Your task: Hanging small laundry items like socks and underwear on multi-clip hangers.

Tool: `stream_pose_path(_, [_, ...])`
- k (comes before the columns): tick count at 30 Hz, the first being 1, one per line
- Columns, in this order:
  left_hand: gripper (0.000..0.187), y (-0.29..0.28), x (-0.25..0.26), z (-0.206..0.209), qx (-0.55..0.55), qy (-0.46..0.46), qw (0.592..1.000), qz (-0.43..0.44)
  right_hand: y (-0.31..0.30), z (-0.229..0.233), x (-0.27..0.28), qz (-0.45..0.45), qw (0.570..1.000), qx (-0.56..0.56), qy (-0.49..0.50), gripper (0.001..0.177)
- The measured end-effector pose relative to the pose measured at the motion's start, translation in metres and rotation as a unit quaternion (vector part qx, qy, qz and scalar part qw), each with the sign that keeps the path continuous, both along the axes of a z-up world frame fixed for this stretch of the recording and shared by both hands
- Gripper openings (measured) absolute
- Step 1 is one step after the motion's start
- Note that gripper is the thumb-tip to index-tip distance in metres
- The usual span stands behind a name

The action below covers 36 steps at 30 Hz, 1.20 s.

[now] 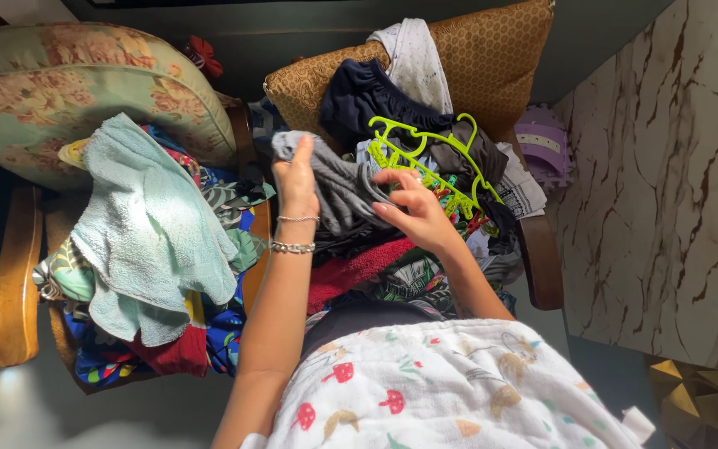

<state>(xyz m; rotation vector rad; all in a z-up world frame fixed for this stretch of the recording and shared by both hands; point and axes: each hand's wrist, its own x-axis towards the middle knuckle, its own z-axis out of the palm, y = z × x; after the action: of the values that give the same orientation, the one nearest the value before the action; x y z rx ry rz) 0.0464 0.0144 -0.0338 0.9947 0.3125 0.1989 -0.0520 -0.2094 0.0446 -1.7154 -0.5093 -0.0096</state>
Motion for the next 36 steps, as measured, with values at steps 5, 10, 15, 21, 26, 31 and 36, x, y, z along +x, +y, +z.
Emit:
stream_pose_path(5, [0.018, -0.005, -0.004, 0.010, 0.001, 0.029, 0.998, -0.051, -0.007, -0.026, 0.004, 0.065, 0.985, 0.161, 0.021, 0.023])
stream_pose_path(10, [0.029, -0.007, -0.023, 0.051, -0.061, 0.033, 0.978, -0.194, -0.007, 0.018, 0.006, 0.069, 0.878, 0.406, 0.244, 0.031])
stream_pose_path(15, [0.057, -0.001, -0.036, 0.064, -0.165, -0.051, 0.937, -0.303, -0.019, 0.029, 0.012, 0.009, 0.866, 0.438, 0.243, 0.047])
stream_pose_path(21, [0.055, -0.022, 0.000, -0.009, 0.117, -0.081, 0.941, -0.307, -0.005, -0.041, 0.055, -0.106, 0.938, 0.195, 0.267, 0.048])
stream_pose_path(26, [0.051, 0.012, -0.025, -0.136, 0.215, 0.112, 0.935, -0.259, -0.034, -0.090, 0.053, -0.174, 0.915, 0.223, 0.288, 0.031])
stream_pose_path(31, [0.067, 0.004, -0.070, -0.166, 0.501, 0.147, 0.843, -0.127, -0.047, -0.095, 0.033, -0.208, 0.884, 0.285, 0.306, 0.027])
stream_pose_path(36, [0.075, -0.050, -0.060, -0.066, 0.640, 0.011, 0.755, -0.139, -0.044, -0.051, 0.009, -0.200, 0.852, 0.409, 0.259, 0.028])
